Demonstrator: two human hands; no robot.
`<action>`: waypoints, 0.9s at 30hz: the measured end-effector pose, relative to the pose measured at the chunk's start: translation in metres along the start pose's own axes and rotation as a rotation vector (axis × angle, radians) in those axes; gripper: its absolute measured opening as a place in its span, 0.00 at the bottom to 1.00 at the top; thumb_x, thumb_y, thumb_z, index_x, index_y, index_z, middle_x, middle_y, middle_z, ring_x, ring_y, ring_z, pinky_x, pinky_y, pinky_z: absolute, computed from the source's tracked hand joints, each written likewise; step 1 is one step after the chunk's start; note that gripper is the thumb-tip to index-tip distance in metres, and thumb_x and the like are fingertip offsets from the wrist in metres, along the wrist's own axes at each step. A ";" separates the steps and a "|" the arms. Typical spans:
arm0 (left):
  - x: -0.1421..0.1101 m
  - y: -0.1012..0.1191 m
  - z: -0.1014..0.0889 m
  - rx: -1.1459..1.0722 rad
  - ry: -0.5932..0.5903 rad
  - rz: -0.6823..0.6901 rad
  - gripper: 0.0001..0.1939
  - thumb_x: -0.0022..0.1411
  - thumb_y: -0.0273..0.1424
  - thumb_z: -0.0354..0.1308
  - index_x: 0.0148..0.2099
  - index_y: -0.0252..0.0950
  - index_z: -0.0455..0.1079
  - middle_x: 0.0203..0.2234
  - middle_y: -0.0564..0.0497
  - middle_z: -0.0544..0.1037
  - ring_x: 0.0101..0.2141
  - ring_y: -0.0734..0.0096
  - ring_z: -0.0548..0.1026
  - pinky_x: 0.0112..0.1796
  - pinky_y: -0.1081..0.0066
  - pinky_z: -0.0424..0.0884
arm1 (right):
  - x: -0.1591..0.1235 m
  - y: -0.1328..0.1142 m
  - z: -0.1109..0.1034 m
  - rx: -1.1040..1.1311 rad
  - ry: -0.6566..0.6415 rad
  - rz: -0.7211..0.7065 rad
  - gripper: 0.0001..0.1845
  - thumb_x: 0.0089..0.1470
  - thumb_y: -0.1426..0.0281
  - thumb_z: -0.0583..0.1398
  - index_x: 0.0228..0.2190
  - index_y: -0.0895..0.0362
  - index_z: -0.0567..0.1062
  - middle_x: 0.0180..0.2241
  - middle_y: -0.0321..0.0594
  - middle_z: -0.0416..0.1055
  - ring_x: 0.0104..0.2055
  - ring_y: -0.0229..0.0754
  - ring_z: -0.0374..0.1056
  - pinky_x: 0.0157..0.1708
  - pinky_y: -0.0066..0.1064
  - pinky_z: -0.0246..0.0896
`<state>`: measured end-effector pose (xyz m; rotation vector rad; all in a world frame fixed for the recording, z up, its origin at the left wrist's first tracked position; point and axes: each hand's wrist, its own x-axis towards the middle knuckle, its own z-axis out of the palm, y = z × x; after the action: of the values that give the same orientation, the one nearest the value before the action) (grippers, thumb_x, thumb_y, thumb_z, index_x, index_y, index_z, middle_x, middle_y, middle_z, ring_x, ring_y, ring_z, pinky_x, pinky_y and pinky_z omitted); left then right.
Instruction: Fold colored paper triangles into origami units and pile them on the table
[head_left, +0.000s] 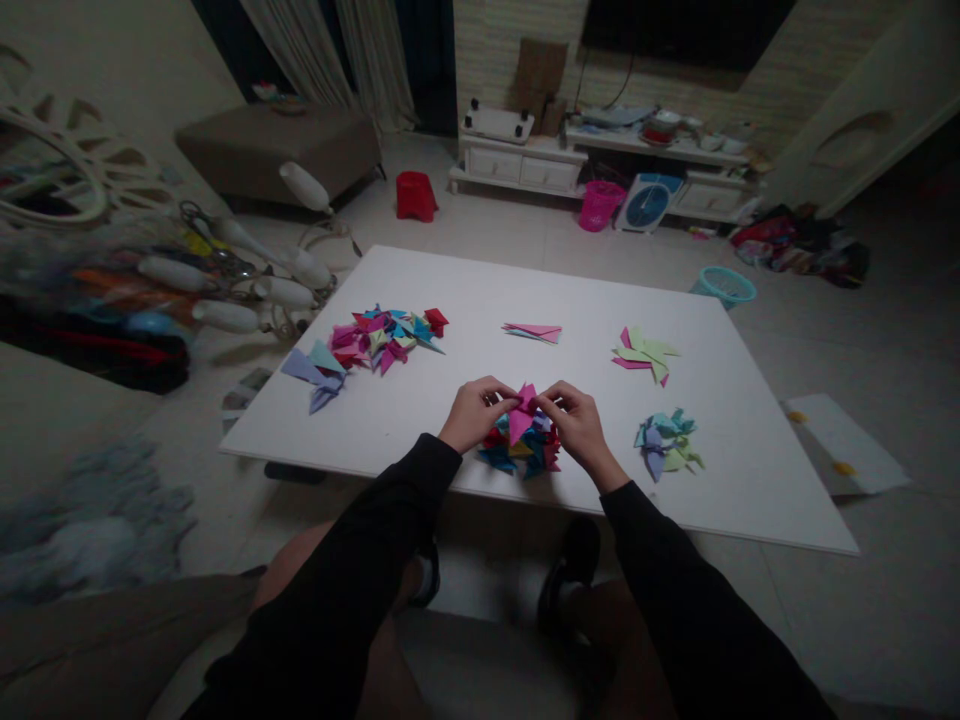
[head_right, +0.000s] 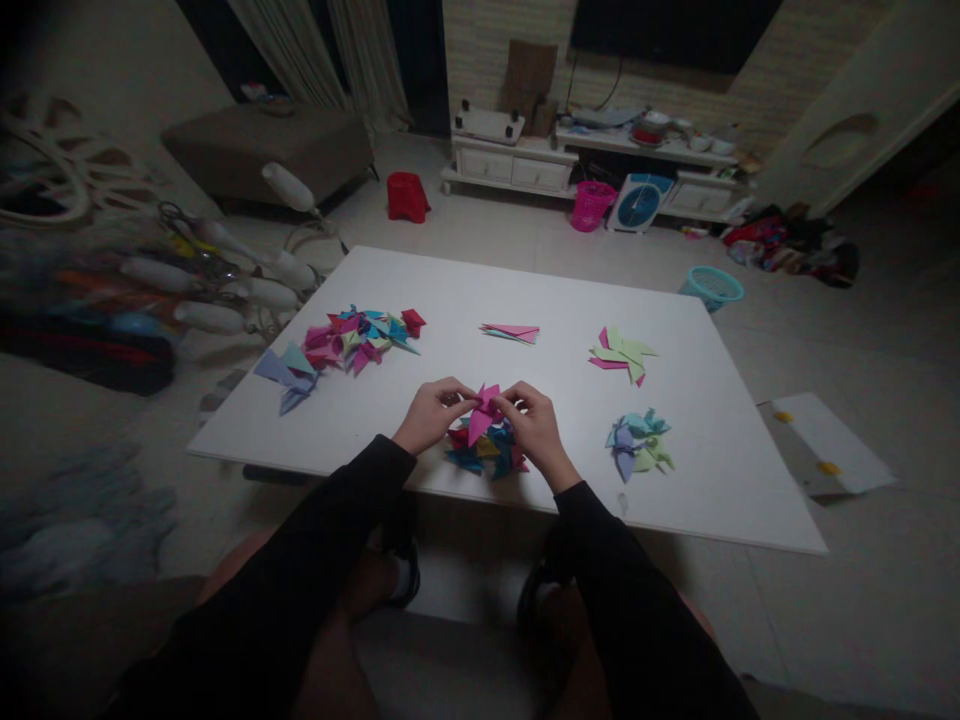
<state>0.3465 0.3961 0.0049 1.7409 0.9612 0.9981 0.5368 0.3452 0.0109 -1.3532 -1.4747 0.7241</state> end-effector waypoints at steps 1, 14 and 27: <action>0.000 0.000 0.000 -0.001 0.002 0.000 0.10 0.58 0.38 0.65 0.34 0.36 0.81 0.29 0.49 0.80 0.26 0.73 0.71 0.29 0.71 0.66 | 0.000 0.000 0.000 0.003 0.003 0.002 0.13 0.57 0.61 0.64 0.25 0.55 0.77 0.27 0.36 0.73 0.31 0.40 0.68 0.32 0.32 0.61; -0.002 0.002 0.002 -0.086 0.029 -0.032 0.16 0.57 0.36 0.66 0.46 0.36 0.73 0.31 0.51 0.78 0.26 0.75 0.72 0.28 0.75 0.67 | -0.002 0.000 0.001 -0.015 0.009 0.017 0.07 0.54 0.65 0.65 0.28 0.55 0.80 0.29 0.37 0.76 0.32 0.40 0.69 0.33 0.32 0.62; -0.003 0.006 0.001 0.045 -0.002 0.026 0.07 0.60 0.32 0.63 0.41 0.36 0.76 0.30 0.51 0.78 0.26 0.75 0.72 0.29 0.74 0.67 | -0.002 0.000 0.001 -0.035 -0.012 -0.025 0.06 0.54 0.66 0.65 0.29 0.54 0.81 0.29 0.37 0.76 0.33 0.41 0.70 0.33 0.33 0.62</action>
<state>0.3474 0.3915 0.0098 1.7958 0.9688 0.9986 0.5357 0.3432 0.0102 -1.3570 -1.5170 0.6944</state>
